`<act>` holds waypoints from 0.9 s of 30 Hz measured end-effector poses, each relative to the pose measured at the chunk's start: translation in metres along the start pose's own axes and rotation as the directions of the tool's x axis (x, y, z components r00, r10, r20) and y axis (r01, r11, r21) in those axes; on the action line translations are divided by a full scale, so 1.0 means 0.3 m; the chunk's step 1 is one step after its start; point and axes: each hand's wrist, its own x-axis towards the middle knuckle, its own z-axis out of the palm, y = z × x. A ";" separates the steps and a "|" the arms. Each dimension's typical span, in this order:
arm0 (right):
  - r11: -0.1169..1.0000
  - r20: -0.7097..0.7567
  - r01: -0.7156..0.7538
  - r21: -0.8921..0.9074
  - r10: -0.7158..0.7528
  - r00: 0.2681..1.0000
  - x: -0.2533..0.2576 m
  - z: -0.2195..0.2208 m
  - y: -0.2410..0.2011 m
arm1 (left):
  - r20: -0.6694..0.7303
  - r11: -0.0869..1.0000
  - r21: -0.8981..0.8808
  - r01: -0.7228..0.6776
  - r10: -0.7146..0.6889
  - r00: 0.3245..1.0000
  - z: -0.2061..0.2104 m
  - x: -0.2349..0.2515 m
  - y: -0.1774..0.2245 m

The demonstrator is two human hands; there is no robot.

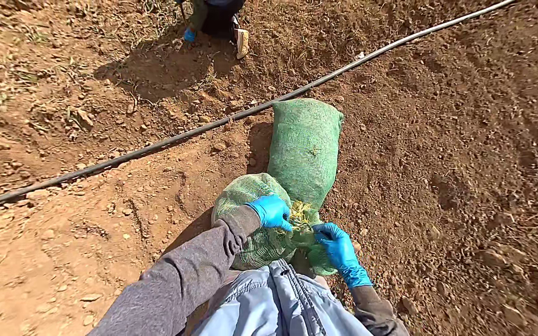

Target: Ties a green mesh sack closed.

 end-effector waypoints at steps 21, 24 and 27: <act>0.987 -0.004 0.139 -0.077 -0.140 0.990 -0.051 0.059 0.010 | 0.111 0.883 -0.469 -0.007 0.066 0.992 0.176 0.129 -0.026; 0.988 -0.013 0.134 -0.080 -0.135 0.991 -0.059 0.081 0.010 | 0.001 0.897 -0.441 0.015 -0.016 1.000 0.182 0.136 -0.019; 0.987 -0.023 0.120 -0.103 -0.123 0.992 -0.070 0.108 -0.009 | -0.183 0.886 -0.464 0.008 -0.105 0.977 0.187 0.135 0.017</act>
